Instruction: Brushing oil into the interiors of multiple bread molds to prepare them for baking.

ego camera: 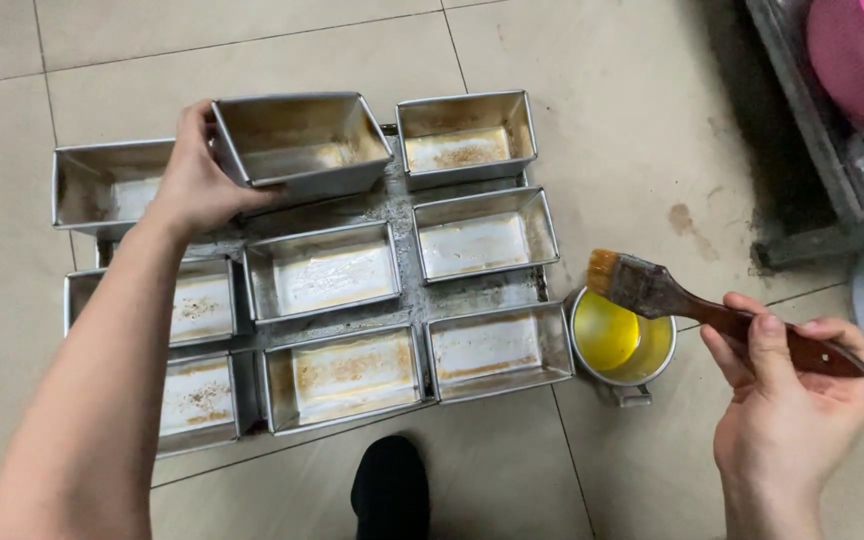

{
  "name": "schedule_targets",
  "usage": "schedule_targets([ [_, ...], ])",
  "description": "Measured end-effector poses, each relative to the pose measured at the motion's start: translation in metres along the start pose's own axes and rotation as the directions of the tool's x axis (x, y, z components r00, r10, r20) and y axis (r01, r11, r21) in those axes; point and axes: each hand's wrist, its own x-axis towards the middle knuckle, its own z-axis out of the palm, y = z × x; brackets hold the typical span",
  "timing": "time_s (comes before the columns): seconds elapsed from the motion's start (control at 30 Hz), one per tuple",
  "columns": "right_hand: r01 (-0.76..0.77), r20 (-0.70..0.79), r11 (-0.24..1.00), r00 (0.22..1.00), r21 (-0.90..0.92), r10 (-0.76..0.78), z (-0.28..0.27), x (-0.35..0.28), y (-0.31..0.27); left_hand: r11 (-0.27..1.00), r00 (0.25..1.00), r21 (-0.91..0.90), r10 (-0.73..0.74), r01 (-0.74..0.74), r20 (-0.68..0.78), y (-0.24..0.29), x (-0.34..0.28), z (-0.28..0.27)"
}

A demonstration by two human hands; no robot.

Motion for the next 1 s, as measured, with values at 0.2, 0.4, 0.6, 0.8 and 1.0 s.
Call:
schedule_targets([
  [0.2,0.047,-0.053,0.994,0.997,-0.099,-0.053,0.009,-0.002,-0.003,0.987,0.990,0.137,-0.100,0.085,0.104,-0.033,0.026,0.008],
  [0.4,0.044,-0.101,0.993,0.993,-0.110,-0.056,0.004,0.004,0.005,0.818,0.981,0.569,-0.168,0.085,0.096,-0.039,0.020,0.008],
  [0.6,0.041,-0.096,0.996,0.994,-0.073,-0.048,0.010,0.004,0.004,0.603,0.995,0.797,-0.059,-0.033,0.086,0.005,0.013,0.028],
  [0.8,0.007,-0.073,0.998,0.997,-0.061,-0.011,0.014,-0.005,0.008,0.544,0.991,0.835,-0.034,-0.088,0.126,0.006,0.046,0.042],
  [1.0,0.017,-0.006,0.999,1.000,-0.032,-0.017,0.008,-0.008,0.024,0.577,0.983,0.813,-0.092,-0.078,0.160,-0.008,0.055,0.048],
])
